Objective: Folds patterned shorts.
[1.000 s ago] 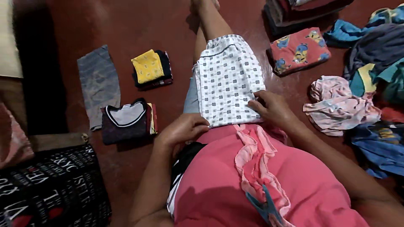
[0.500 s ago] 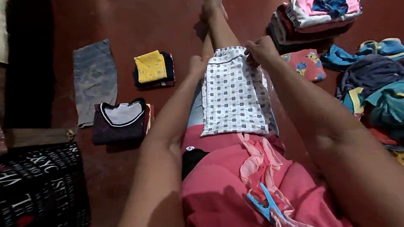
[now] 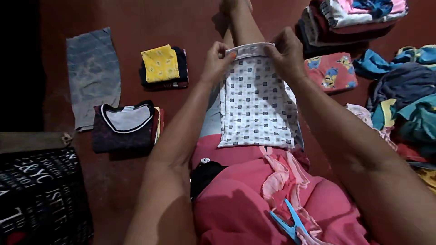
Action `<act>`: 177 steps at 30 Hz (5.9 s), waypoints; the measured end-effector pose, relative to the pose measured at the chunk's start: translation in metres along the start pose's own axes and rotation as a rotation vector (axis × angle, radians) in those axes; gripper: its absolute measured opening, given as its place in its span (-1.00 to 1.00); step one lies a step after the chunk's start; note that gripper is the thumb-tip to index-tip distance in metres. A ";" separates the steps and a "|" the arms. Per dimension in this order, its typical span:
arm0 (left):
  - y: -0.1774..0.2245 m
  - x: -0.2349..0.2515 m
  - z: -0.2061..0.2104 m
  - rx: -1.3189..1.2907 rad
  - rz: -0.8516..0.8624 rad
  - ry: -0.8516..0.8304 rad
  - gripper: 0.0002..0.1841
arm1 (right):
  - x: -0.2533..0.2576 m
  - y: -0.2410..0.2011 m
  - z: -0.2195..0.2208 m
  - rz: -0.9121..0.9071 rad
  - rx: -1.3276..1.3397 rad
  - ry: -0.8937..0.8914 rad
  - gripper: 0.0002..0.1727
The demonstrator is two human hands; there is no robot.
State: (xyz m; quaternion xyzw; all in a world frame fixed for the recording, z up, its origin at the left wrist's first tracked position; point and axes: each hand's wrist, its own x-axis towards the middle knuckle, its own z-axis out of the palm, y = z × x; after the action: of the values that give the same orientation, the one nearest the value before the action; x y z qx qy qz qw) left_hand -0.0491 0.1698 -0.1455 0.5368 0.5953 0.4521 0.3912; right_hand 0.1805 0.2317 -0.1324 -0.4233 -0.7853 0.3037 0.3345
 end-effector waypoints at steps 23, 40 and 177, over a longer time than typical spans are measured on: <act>0.030 -0.135 -0.045 -0.354 0.064 -0.894 -0.82 | -0.087 -0.054 -0.060 -0.035 0.674 -0.865 -0.84; 0.017 -0.003 0.018 0.672 0.075 -0.526 -0.65 | 0.004 -0.021 0.021 0.139 -0.546 -0.608 -0.74; 0.052 -0.065 0.005 0.483 -0.193 -0.221 -0.53 | -0.115 0.001 0.017 -0.572 -0.190 -0.133 -0.84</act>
State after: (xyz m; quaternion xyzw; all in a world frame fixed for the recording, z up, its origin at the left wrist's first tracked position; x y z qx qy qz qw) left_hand -0.0217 0.1065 -0.0982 0.6014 0.6879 0.1967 0.3556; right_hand 0.2159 0.1288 -0.1747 -0.1937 -0.9177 0.1493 0.3132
